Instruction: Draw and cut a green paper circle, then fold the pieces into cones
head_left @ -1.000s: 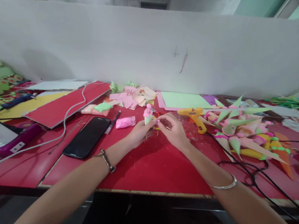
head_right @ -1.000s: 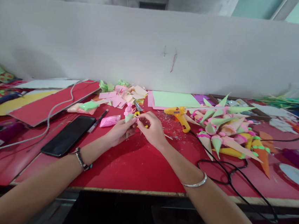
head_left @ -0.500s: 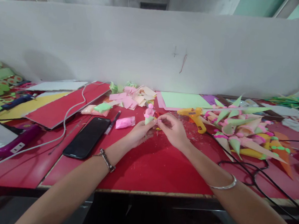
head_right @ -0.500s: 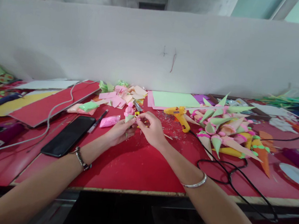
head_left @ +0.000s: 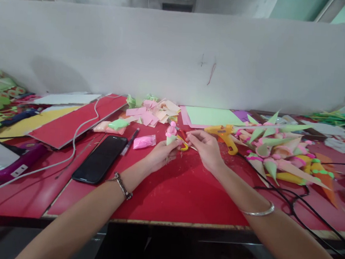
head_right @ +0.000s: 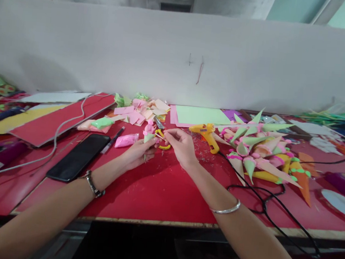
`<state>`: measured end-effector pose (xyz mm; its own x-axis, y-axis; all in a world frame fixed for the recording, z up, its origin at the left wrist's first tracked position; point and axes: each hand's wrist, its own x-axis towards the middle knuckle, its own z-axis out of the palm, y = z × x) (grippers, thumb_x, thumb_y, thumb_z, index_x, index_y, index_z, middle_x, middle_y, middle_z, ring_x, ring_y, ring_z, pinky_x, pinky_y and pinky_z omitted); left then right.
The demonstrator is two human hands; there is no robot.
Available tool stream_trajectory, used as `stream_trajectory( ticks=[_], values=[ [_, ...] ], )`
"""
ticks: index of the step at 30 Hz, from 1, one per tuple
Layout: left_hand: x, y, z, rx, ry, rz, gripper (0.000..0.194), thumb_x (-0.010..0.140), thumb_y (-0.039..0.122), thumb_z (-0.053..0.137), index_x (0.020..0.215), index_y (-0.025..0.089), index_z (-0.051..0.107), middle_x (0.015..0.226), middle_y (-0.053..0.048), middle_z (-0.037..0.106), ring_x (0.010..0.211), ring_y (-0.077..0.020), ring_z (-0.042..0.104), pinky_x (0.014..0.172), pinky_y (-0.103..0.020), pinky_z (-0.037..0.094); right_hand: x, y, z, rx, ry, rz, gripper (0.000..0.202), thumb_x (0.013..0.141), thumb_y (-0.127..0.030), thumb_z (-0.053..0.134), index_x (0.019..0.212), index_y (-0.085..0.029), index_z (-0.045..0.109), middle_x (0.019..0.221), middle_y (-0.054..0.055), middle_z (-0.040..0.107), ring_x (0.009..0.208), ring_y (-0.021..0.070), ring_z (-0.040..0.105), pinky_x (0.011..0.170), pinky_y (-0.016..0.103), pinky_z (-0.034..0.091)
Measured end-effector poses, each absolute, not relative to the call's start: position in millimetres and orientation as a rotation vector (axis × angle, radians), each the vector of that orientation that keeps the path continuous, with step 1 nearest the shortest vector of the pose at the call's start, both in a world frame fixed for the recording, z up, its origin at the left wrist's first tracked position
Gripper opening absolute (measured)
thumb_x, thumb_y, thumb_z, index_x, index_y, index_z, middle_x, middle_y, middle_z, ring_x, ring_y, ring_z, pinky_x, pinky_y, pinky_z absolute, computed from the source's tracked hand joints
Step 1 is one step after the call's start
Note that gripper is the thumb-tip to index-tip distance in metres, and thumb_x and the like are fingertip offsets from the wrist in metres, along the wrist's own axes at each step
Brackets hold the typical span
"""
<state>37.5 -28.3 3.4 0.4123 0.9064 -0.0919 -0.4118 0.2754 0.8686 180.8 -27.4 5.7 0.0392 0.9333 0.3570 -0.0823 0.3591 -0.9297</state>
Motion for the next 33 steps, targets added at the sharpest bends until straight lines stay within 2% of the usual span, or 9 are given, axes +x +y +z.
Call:
stream_trajectory(
  ticks=[4,7,12,15,18,20,25,30,33],
  values=[
    [36.6,-27.6,2.5,0.879,0.647,0.957,0.021,0.067,0.028,0.069,0.073,0.012,0.058,0.05,0.008,0.041,0.037,0.001,0.028,0.036,-0.014,0.021,180.2,-27.4,6.3,-0.904,-1.265,0.977,0.02,0.061,-0.033,0.07,0.07,-0.018,0.06,0.062,-0.002,0.06,0.057,0.0096,0.056,0.059,0.024,0.048],
    [36.3,-27.8,2.6,0.881,0.651,0.953,0.021,0.067,0.029,0.069,0.07,0.013,0.056,0.05,0.008,0.041,0.037,0.0009,0.028,0.037,-0.014,0.022,180.8,-27.6,6.8,-0.897,-1.273,1.019,0.022,0.067,-0.037,0.065,0.077,-0.018,0.062,0.066,0.0,0.062,0.057,0.01,0.057,0.059,0.025,0.049],
    [36.9,-28.7,3.6,0.887,0.672,0.951,0.021,0.067,0.03,0.069,0.07,0.012,0.057,0.053,0.007,0.045,0.038,0.0009,0.03,0.037,-0.014,0.023,182.6,-27.3,6.3,-0.917,-1.308,0.933,0.025,0.074,-0.04,0.058,0.064,-0.018,0.059,0.05,-0.005,0.051,0.042,0.0059,0.045,0.044,0.02,0.04],
    [37.1,-29.2,4.1,0.895,0.668,0.951,0.022,0.066,0.03,0.069,0.07,0.012,0.057,0.056,0.006,0.048,0.038,0.0011,0.029,0.037,-0.015,0.022,182.1,-26.1,5.7,-0.941,-1.286,0.949,0.018,0.066,-0.036,0.066,0.072,-0.019,0.063,0.058,-0.002,0.06,0.052,0.0091,0.054,0.054,0.023,0.047],
    [37.1,-29.6,4.2,0.899,0.665,0.945,0.022,0.067,0.03,0.069,0.07,0.012,0.056,0.058,0.005,0.05,0.039,0.001,0.03,0.038,-0.015,0.022,181.1,-26.0,6.5,-0.917,-1.227,1.03,0.025,0.062,-0.035,0.068,0.082,-0.019,0.065,0.074,0.002,0.067,0.069,0.0145,0.063,0.068,0.03,0.051],
    [37.2,-29.8,4.0,0.894,0.663,0.939,0.023,0.066,0.029,0.07,0.071,0.012,0.056,0.059,0.005,0.05,0.039,0.0011,0.03,0.038,-0.015,0.022,181.0,-27.3,8.1,-0.913,-1.226,1.036,0.023,0.065,-0.036,0.066,0.079,-0.019,0.065,0.071,0.002,0.067,0.067,0.0139,0.063,0.067,0.029,0.051],
    [37.9,-30.2,3.7,0.893,0.661,0.919,0.023,0.065,0.028,0.071,0.072,0.012,0.057,0.06,0.004,0.052,0.04,0.0011,0.033,0.038,-0.014,0.023,181.8,-29.9,11.4,-0.982,-1.292,0.837,0.021,0.067,-0.036,0.065,0.062,-0.018,0.058,0.052,-0.004,0.055,0.047,0.0076,0.051,0.049,0.021,0.045],
    [38.1,-30.6,4.1,0.884,0.658,0.913,0.023,0.064,0.027,0.072,0.073,0.012,0.057,0.058,0.005,0.049,0.041,0.0007,0.033,0.038,-0.014,0.023,180.6,-28.7,9.3,-0.951,-1.285,0.911,0.02,0.065,-0.032,0.067,0.081,-0.019,0.065,0.076,0.001,0.067,0.072,0.0144,0.063,0.069,0.029,0.051],
    [38.4,-30.9,3.9,0.88,0.658,0.905,0.022,0.065,0.027,0.071,0.071,0.012,0.057,0.057,0.005,0.049,0.041,0.0007,0.033,0.038,-0.014,0.023,179.8,-30.2,9.5,-0.928,-1.316,0.915,0.018,0.069,-0.034,0.063,0.08,-0.019,0.066,0.072,0.002,0.067,0.07,0.0152,0.063,0.069,0.032,0.052]
  ],
)
